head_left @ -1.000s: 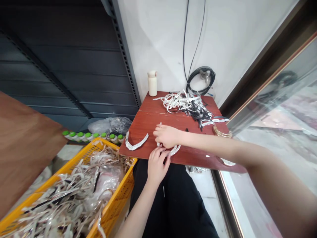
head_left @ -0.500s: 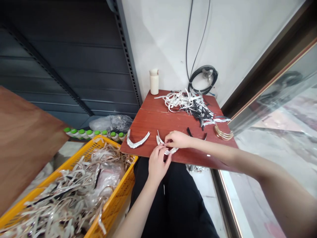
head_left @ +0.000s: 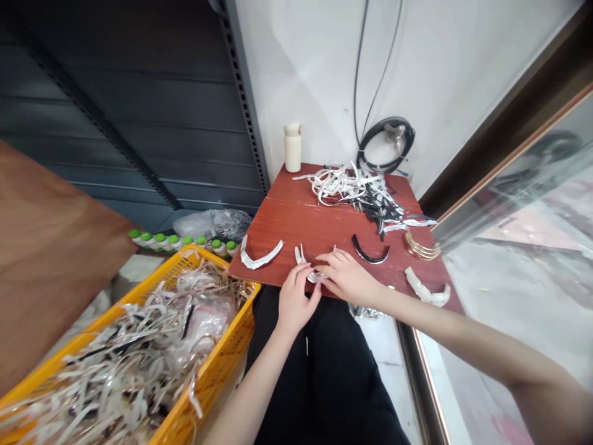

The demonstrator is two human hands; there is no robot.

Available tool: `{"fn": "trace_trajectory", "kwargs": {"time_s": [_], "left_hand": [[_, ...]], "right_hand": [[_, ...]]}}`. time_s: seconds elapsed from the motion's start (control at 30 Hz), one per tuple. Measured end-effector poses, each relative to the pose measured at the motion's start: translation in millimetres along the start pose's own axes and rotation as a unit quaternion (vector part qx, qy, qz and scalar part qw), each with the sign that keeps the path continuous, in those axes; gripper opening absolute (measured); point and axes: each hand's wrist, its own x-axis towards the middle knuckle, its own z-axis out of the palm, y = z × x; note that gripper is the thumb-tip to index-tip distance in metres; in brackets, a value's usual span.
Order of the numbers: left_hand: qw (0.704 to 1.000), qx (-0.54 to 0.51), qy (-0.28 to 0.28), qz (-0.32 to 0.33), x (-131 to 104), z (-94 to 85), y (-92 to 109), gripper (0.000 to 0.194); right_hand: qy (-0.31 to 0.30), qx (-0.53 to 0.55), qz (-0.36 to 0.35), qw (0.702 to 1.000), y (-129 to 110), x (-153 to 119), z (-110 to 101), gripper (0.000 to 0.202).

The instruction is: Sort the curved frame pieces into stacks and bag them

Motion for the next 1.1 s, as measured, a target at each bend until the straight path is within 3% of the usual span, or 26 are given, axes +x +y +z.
{"fn": "trace_trajectory", "kwargs": {"time_s": [0.1,0.17,0.27,0.3,0.43,0.53,0.67,0.83,1.1], "left_hand": [[0.998,-0.060,-0.002,-0.023,-15,-24.2,0,0.026],[0.997,-0.051,0.016,-0.051,-37,-47.2,-16,0.023],[0.980,0.063,0.022,-0.189,-81,-86.4,-65,0.022],[0.958,0.122,-0.005,-0.261,-95,-99.0,-86,0.024],[0.889,0.203,-0.073,-0.405,-134,-132.3,-167,0.023],[0.826,0.252,-0.137,-0.485,-143,-130.3,-206,0.028],[0.776,0.315,-0.185,-0.514,-141,-109.5,-228,0.039],[0.764,0.351,-0.228,-0.491,-134,-97.5,-238,0.037],[0.774,0.374,-0.249,-0.447,-148,-119.9,-243,0.036]], "right_hand": [[0.067,0.052,0.030,0.996,-16,-22,-2,0.028],[0.111,0.099,0.037,0.988,-27,-40,0,0.028],[0.158,0.164,0.031,0.973,-44,-69,17,0.028],[0.164,0.180,0.031,0.969,-49,-79,26,0.029],[0.222,0.221,0.078,0.947,-69,-104,67,0.025],[0.281,0.228,0.119,0.925,-81,-107,89,0.024],[0.322,0.213,0.132,0.913,-87,-104,99,0.024],[0.330,0.213,0.149,0.907,-86,-103,98,0.024],[0.321,0.236,0.164,0.902,-83,-102,99,0.022]]}}
